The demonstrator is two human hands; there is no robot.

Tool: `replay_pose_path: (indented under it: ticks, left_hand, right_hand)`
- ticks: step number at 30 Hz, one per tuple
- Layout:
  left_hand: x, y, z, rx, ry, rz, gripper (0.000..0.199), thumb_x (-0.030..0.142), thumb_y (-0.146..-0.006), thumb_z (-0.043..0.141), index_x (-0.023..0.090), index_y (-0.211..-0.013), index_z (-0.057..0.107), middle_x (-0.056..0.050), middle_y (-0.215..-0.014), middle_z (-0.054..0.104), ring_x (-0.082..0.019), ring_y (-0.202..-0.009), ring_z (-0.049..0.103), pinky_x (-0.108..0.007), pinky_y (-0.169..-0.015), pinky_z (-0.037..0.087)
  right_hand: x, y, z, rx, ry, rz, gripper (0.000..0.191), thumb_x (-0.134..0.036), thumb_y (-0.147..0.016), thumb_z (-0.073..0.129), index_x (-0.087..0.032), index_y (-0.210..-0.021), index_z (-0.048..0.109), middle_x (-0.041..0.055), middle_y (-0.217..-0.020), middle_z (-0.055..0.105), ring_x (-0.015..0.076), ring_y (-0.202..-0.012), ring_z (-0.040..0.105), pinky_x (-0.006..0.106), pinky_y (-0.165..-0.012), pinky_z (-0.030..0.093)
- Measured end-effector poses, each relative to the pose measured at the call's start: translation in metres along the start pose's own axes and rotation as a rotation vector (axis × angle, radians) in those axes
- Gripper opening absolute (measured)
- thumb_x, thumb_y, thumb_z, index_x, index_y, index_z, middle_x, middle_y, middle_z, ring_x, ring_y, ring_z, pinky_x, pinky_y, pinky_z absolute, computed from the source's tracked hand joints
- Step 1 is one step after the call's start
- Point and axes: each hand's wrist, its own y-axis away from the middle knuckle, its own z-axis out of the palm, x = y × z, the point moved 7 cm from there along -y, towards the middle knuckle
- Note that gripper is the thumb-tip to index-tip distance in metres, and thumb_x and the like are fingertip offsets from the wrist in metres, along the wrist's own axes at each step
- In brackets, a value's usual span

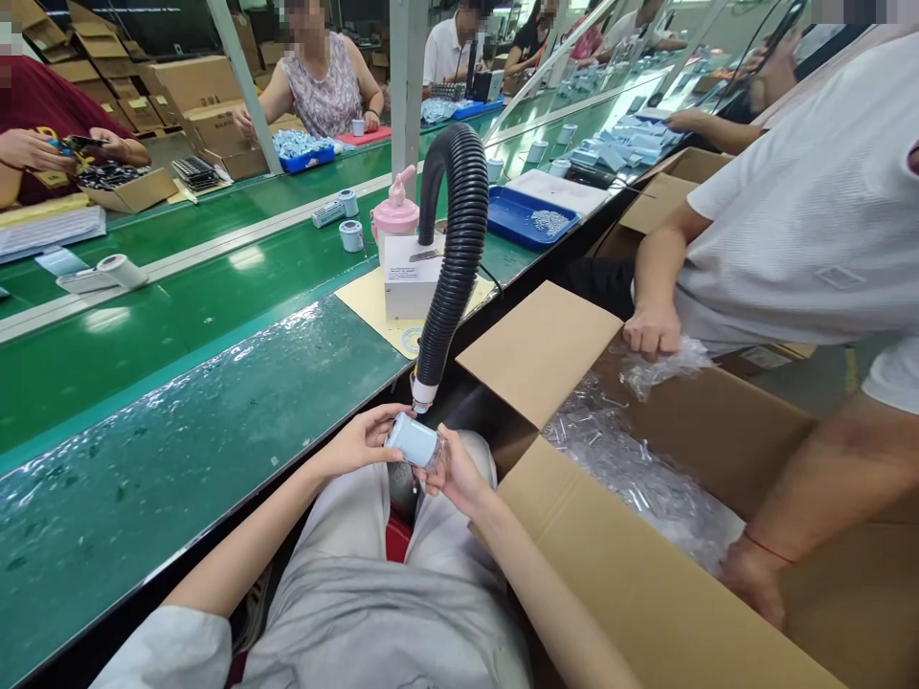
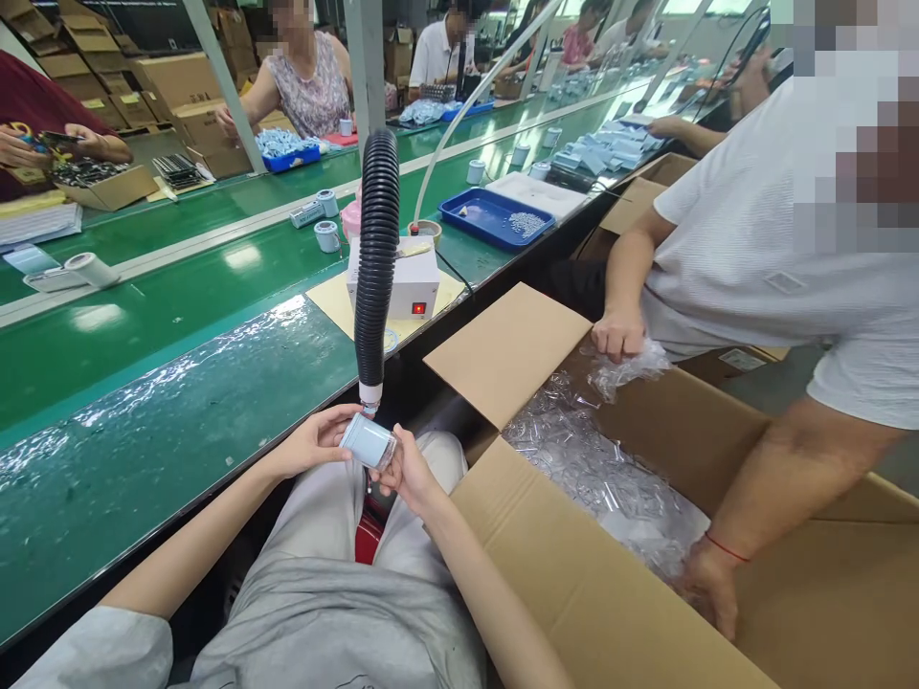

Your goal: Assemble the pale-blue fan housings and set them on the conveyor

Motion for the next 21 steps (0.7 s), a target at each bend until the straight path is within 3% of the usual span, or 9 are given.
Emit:
replay_pose_path:
  ticks: [6, 9, 11, 13, 15, 16, 19, 21]
  left_hand:
    - [0.02, 0.038, 0.019, -0.058, -0.213, -0.018, 0.068, 0.014, -0.068, 0.089, 0.022, -0.132, 0.067, -0.012, -0.13, 0.065, -0.026, -0.116, 0.064, -0.037, -0.099, 0.054]
    - [0.029, 0.055, 0.03, -0.089, -0.34, -0.044, 0.068, 0.019, -0.074, 0.085, 0.025, -0.138, 0.063, -0.01, -0.129, 0.063, -0.025, -0.114, 0.063, -0.035, -0.093, 0.057]
    - [0.03, 0.064, 0.034, -0.074, -0.312, -0.097, 0.068, 0.023, -0.075, 0.085, 0.025, -0.139, 0.061, -0.01, -0.128, 0.064, -0.023, -0.11, 0.065, -0.034, -0.093, 0.057]
    - [0.029, 0.072, 0.036, -0.041, -0.248, -0.148, 0.069, 0.025, -0.074, 0.085, 0.023, -0.138, 0.061, -0.009, -0.126, 0.064, -0.022, -0.106, 0.066, -0.034, -0.092, 0.057]
    - [0.028, 0.078, 0.039, -0.019, -0.182, -0.181, 0.071, 0.027, -0.072, 0.087, 0.021, -0.138, 0.061, -0.009, -0.124, 0.065, -0.022, -0.102, 0.067, -0.033, -0.09, 0.058]
    - [0.027, 0.081, 0.04, -0.016, -0.157, -0.191, 0.072, 0.027, -0.072, 0.087, 0.021, -0.139, 0.061, -0.009, -0.122, 0.066, -0.021, -0.099, 0.067, -0.033, -0.089, 0.058]
    - [0.025, 0.087, 0.043, -0.023, -0.136, -0.203, 0.074, 0.029, -0.074, 0.087, 0.021, -0.141, 0.059, -0.009, -0.119, 0.069, -0.019, -0.092, 0.069, -0.033, -0.087, 0.059]
    - [0.026, 0.09, 0.043, -0.023, -0.145, -0.185, 0.074, 0.03, -0.074, 0.088, 0.023, -0.142, 0.059, -0.01, -0.123, 0.068, -0.02, -0.094, 0.071, -0.035, -0.09, 0.059]
  right_hand:
    - [0.02, 0.038, 0.01, -0.118, 0.076, 0.222, 0.074, -0.06, -0.108, 0.01, -0.013, -0.092, 0.065, 0.0038, -0.051, 0.063, 0.0075, -0.03, 0.03, 0.017, -0.033, 0.041]
    - [0.029, 0.059, 0.012, -0.198, 0.206, 0.197, 0.085, -0.075, -0.101, 0.01, -0.012, -0.094, 0.067, 0.0042, -0.054, 0.063, 0.0082, -0.033, 0.039, 0.021, -0.039, 0.05]
    - [0.02, 0.071, 0.011, -0.199, 0.395, -0.031, 0.088, -0.085, -0.094, 0.019, -0.012, -0.103, 0.067, 0.0077, -0.068, 0.069, 0.0131, -0.045, 0.058, 0.029, -0.053, 0.06]
    - [-0.004, 0.088, 0.012, -0.151, 0.644, -0.425, 0.081, -0.085, -0.091, 0.038, -0.017, -0.127, 0.061, 0.0155, -0.107, 0.073, 0.0243, -0.085, 0.074, 0.039, -0.081, 0.065]
    - [-0.024, 0.11, 0.024, -0.153, 0.929, -0.836, 0.069, -0.069, -0.095, 0.057, -0.025, -0.147, 0.048, 0.0181, -0.146, 0.056, 0.0315, -0.129, 0.061, 0.047, -0.104, 0.056]
    - [-0.028, 0.12, 0.031, -0.186, 1.069, -1.008, 0.06, -0.055, -0.099, 0.061, -0.029, -0.151, 0.043, 0.0169, -0.154, 0.048, 0.0313, -0.139, 0.052, 0.047, -0.11, 0.051]
    - [-0.027, 0.136, 0.048, -0.284, 1.328, -1.292, 0.048, -0.014, -0.105, 0.052, -0.028, -0.151, 0.046, 0.0154, -0.147, 0.056, 0.0252, -0.142, 0.05, 0.043, -0.113, 0.05]
    - [-0.028, 0.137, 0.05, -0.272, 1.33, -1.296, 0.046, -0.011, -0.104, 0.052, -0.024, -0.148, 0.048, 0.0162, -0.141, 0.062, 0.0237, -0.137, 0.055, 0.04, -0.11, 0.053]
